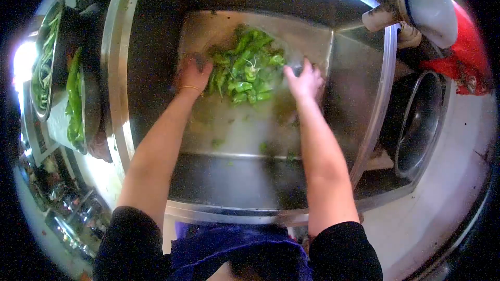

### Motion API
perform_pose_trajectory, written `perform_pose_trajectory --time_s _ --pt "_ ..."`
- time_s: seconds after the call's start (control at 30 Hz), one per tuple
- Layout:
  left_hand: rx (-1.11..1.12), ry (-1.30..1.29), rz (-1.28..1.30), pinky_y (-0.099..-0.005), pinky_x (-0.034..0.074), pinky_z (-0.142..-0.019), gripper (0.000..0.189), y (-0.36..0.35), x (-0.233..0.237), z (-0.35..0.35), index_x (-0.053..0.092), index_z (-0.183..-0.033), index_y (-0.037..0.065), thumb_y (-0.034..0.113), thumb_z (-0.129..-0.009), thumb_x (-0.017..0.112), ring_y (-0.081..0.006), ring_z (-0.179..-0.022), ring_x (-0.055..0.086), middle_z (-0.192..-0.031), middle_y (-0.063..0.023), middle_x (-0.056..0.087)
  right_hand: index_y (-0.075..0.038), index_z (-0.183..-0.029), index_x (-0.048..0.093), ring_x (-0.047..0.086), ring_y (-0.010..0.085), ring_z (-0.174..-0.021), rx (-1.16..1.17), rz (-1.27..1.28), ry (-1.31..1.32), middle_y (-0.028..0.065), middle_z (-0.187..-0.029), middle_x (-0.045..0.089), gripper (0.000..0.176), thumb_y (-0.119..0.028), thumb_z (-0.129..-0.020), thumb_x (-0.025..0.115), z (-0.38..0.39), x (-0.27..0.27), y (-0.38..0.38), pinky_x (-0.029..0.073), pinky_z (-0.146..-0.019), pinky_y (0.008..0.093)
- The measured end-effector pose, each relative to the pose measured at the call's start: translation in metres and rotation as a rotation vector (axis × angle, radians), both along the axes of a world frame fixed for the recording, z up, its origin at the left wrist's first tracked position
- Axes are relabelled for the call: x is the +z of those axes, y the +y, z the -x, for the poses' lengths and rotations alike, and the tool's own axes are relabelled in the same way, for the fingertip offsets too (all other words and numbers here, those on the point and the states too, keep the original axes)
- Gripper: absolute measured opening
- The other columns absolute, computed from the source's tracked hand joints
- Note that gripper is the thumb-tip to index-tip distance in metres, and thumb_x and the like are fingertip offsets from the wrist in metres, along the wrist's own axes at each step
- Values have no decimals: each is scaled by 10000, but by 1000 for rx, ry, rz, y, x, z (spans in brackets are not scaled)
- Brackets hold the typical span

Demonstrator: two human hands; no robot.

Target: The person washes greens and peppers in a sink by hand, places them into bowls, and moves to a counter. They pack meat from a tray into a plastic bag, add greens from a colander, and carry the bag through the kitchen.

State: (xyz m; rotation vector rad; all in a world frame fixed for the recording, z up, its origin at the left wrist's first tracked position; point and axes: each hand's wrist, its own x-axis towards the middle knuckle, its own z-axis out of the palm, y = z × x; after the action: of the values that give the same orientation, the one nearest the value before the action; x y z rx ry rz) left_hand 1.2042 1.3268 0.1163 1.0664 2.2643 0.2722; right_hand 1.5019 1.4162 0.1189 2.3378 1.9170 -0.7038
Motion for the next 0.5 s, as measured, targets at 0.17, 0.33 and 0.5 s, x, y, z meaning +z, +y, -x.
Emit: perform_pose_trajectory --time_s 0.17,0.33,0.5 --pt "209 -310 -88 -385 381 -971 525 -14 -22 -51 487 -1231 36 345 -824 607 -308 -1139 494 -1222 -174 530 -188 -1390 347 261 431 -1277 -38 -92 163 261 -1403 253 771 -470 -745 662 65 -5 -61 308 -1015 536" --pt "422 -535 -436 -316 406 -897 293 -43 -85 -93 536 -1108 50 134 -836 604 -184 -996 516 -1067 -73 570 -160 -1351 399 321 436 -1220 -3 -196 307 251 -1362 308 611 -266 -788 614 93 -14 -101 314 -1016 496" --pt "422 -587 -338 -285 403 -849 165 -63 -60 -112 540 -1019 52 150 -886 539 -159 -936 507 -952 -44 562 -90 -1279 460 407 398 -1162 96 -194 474 248 -1250 419 480 -111 -802 511 84 -8 -119 342 -997 460"
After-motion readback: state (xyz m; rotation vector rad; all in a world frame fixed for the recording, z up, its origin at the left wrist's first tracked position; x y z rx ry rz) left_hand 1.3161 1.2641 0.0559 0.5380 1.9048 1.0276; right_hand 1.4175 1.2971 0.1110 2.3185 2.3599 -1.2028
